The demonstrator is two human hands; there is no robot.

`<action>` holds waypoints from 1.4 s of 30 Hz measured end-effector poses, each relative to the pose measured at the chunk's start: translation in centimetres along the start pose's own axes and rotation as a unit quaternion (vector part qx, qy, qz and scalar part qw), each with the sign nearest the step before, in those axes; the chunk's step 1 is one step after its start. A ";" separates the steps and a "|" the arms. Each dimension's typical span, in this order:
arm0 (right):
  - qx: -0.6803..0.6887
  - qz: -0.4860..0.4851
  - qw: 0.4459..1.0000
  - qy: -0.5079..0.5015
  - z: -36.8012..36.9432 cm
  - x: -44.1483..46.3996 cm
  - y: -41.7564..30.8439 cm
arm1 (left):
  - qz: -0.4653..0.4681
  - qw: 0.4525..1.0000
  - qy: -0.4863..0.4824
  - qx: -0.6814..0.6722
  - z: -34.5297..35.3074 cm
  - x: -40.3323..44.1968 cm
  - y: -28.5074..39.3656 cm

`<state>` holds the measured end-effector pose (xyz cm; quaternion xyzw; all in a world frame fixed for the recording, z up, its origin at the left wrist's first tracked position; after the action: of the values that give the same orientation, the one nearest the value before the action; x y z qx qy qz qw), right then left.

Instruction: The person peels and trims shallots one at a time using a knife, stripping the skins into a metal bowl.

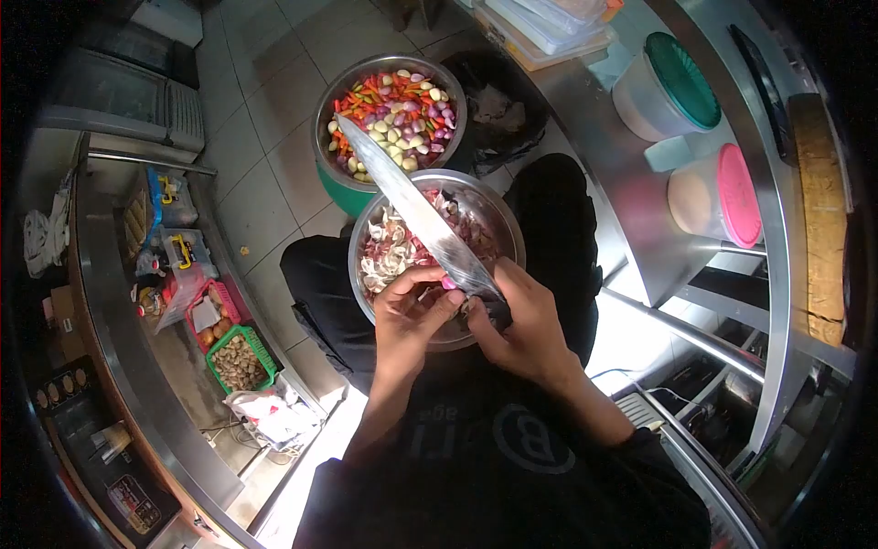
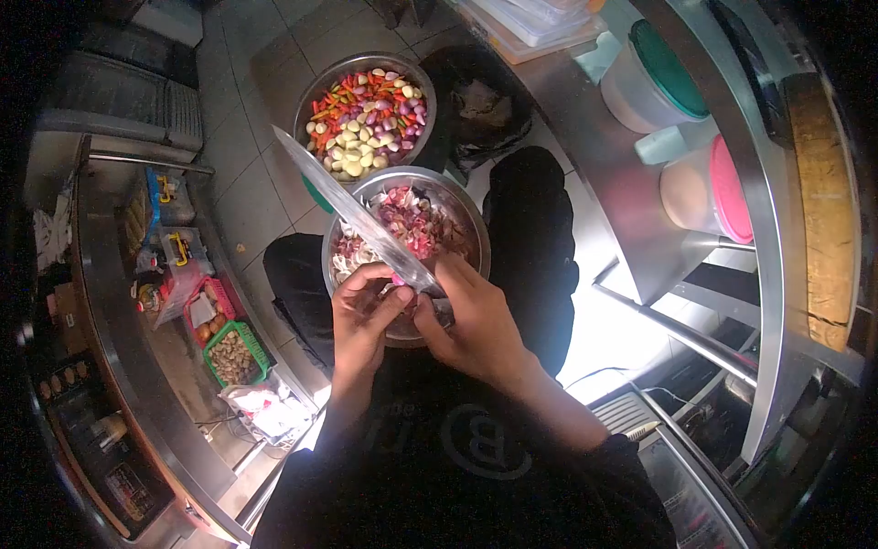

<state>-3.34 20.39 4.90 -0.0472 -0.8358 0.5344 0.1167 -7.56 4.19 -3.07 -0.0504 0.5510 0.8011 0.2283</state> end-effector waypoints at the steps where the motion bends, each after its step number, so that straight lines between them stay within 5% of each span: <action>1: 0.004 0.002 1.000 -0.005 0.1 0.0 0.0 | 0.000 1.000 0.000 0.000 0.0 0.0 0.0; 42: -0.054 -0.003 0.998 -0.029 0.7 -0.5 0.2 | 0.073 0.996 -0.011 0.052 0.8 -0.2 1.6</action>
<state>-3.03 19.77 4.41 -0.0358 -0.8664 0.4896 0.0915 -7.89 4.41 -1.34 0.0112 0.5918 0.7862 0.1777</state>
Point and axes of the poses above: each hand's wrist, its own x-axis towards the middle knuckle, its own z-axis out of the palm, y = z × x, the point moved 8 cm from there along x, towards the middle knuckle, and after that the axes turned 4 degrees about y, right-handed, at the moved point
